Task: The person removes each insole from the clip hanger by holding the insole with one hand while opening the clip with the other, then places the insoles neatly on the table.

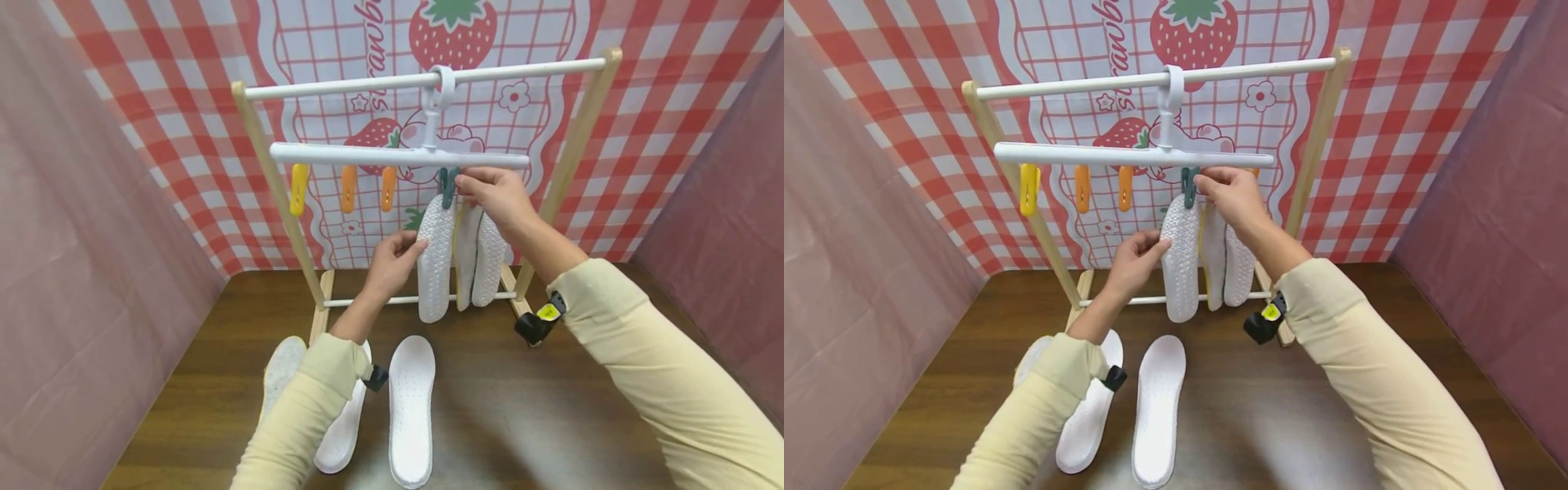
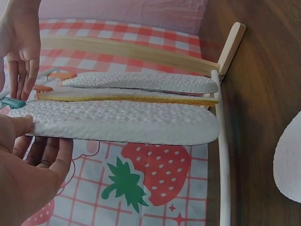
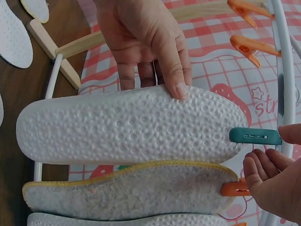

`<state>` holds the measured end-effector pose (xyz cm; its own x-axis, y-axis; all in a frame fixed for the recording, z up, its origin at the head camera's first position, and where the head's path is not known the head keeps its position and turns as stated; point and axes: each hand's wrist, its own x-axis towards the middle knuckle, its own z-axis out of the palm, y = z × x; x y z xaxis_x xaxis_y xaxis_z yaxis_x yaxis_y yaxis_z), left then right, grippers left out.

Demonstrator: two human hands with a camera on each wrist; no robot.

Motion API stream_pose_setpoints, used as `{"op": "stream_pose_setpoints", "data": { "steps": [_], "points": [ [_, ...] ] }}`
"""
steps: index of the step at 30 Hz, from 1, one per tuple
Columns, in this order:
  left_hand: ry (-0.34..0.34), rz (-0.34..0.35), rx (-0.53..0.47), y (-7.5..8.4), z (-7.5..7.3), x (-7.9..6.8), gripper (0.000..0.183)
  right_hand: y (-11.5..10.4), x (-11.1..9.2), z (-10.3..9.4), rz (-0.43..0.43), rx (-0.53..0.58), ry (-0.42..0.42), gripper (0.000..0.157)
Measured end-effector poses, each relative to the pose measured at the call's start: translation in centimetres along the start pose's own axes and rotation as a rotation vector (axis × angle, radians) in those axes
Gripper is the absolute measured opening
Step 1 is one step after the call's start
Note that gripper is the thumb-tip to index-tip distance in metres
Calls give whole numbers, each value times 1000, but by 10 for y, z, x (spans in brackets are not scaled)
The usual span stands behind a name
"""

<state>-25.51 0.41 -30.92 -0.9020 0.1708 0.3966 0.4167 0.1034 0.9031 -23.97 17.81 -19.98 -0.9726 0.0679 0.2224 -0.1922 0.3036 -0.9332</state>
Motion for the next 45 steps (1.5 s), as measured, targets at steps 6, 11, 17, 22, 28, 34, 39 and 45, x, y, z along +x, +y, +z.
{"op": "stream_pose_setpoints", "data": {
  "steps": [6, 11, 17, 22, 28, 34, 39, 45],
  "points": [
    [-11, 22, -17, 2, 1, -2, 26, -3, -3, 2, 14, 54, -20, 44],
    [-18, 14, -30, 3, 2, -3, 26, -3, -3, 4, -2, 77, -41, 42],
    [-26, 14, -40, 4, 2, -3, 27, -4, -1, 5, -6, 30, -55, 41],
    [-42, 13, -43, 5, 2, -4, 27, -4, -2, 5, 2, 19, -47, 40],
    [-76, -14, -83, 4, 2, -6, 29, -3, -2, 5, 0, 50, -57, 39],
    [-82, -30, -112, 7, 2, -8, 29, -4, -3, 3, 0, 129, -77, 41],
    [-83, -27, -118, 9, 2, -9, 29, -5, -4, 2, 3, 101, -81, 40],
    [-82, -36, -131, 8, 1, -9, 28, -4, -2, 3, 5, 77, -81, 40]
  ]
}}
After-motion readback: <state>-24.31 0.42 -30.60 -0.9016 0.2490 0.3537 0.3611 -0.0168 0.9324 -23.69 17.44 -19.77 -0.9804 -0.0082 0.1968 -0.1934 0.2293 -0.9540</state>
